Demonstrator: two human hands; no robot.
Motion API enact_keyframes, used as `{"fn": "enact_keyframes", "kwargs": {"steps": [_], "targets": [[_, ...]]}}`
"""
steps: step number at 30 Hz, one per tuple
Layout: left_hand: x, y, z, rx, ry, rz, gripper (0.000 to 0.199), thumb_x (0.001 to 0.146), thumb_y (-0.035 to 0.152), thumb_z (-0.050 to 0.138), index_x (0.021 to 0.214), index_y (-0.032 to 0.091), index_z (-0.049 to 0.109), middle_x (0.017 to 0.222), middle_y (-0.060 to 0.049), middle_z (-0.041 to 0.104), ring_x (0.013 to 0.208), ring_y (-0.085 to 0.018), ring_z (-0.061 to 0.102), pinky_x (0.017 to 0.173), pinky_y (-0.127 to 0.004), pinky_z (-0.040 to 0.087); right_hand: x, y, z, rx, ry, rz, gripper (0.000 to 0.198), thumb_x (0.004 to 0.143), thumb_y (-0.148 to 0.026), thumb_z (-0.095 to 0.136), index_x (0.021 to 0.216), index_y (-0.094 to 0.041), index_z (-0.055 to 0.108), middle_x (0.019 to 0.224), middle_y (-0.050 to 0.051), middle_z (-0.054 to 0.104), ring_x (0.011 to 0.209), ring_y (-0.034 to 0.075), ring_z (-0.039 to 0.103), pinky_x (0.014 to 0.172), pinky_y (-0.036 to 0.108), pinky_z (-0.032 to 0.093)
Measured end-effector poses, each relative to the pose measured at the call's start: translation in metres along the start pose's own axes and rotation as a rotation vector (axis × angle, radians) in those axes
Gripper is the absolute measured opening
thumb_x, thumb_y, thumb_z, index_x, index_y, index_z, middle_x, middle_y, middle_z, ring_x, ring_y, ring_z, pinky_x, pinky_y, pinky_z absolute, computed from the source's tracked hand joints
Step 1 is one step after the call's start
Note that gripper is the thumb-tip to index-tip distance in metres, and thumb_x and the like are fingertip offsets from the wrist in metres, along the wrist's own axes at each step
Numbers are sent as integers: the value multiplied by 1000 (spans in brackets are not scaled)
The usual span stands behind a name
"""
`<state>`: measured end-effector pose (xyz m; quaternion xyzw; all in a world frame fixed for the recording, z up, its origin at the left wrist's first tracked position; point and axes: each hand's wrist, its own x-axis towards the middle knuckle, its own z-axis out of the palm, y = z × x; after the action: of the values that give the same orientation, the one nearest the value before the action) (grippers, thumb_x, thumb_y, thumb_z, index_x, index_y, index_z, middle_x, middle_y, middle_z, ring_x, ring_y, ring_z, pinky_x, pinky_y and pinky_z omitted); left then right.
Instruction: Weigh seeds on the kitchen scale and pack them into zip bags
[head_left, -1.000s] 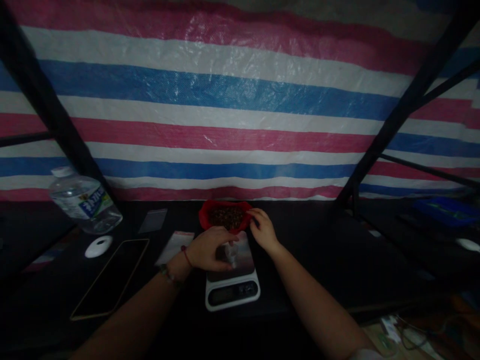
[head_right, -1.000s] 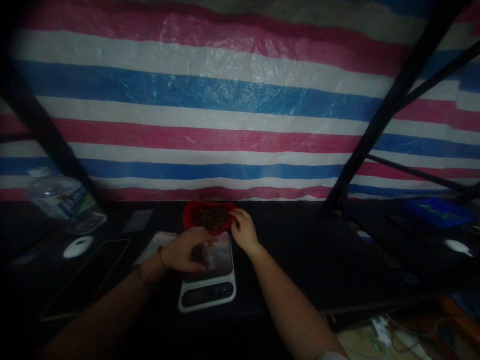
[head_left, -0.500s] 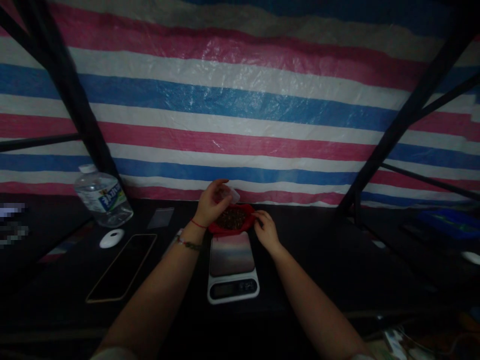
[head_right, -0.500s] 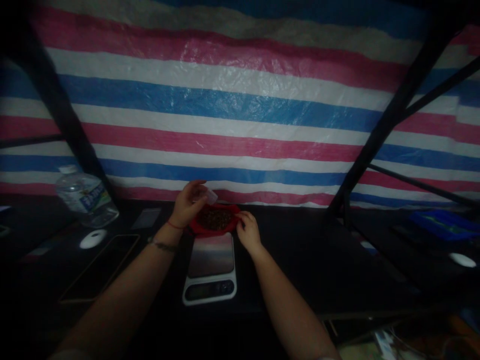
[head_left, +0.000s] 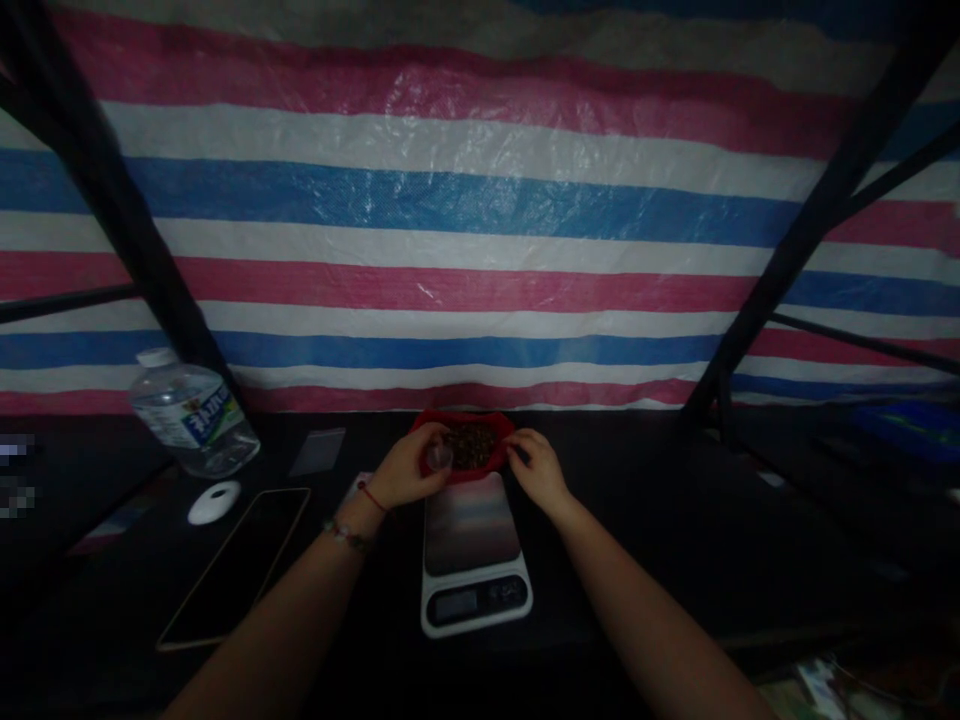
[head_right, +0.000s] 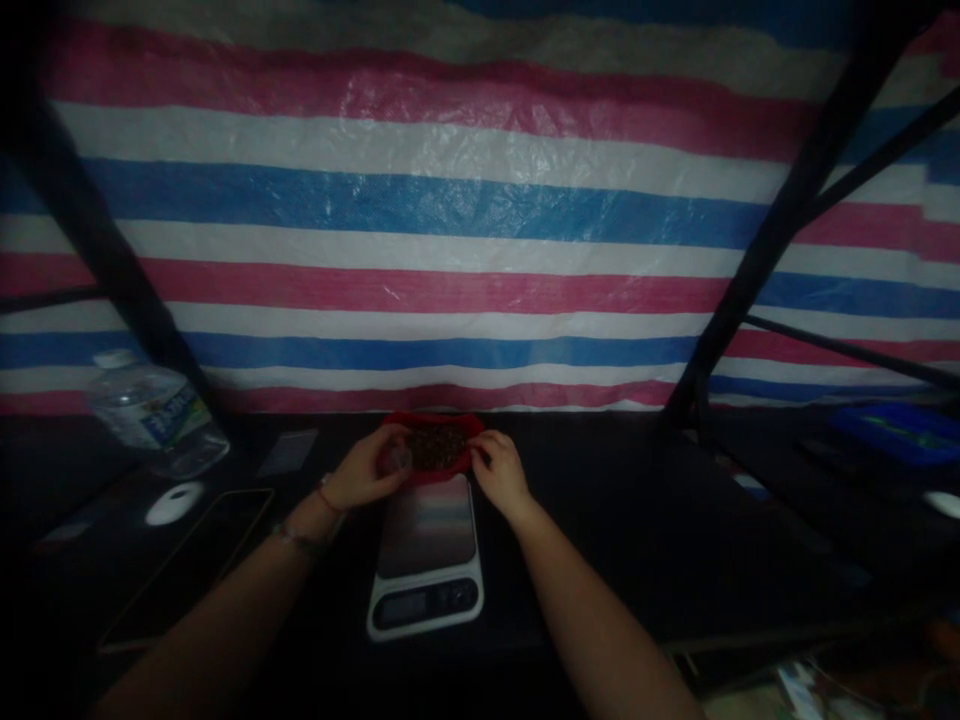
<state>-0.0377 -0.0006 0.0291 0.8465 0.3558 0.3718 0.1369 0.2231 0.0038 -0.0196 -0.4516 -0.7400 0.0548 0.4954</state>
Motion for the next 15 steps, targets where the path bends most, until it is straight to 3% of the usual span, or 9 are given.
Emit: {"fn": "enact_keyframes", "kwargs": {"steps": [7, 15], "targets": [[-6, -2, 8, 34, 78, 19, 46, 72, 27, 62, 115, 17, 51, 106, -8, 66, 94, -20, 65, 84, -32, 52, 7, -15, 9, 63, -97, -28, 25, 81, -10, 52, 97, -19, 69, 101, 8, 65, 98, 18, 60, 91, 34, 48], [2, -17, 28, 158, 153, -171, 34, 79, 29, 60, 111, 19, 56, 107, -7, 66, 99, -22, 63, 90, -35, 49, 65, -32, 42, -98, -575, -174, 40, 78, -11, 59, 117, -16, 65, 117, 10, 65, 109, 20, 57, 98, 35, 42]]}}
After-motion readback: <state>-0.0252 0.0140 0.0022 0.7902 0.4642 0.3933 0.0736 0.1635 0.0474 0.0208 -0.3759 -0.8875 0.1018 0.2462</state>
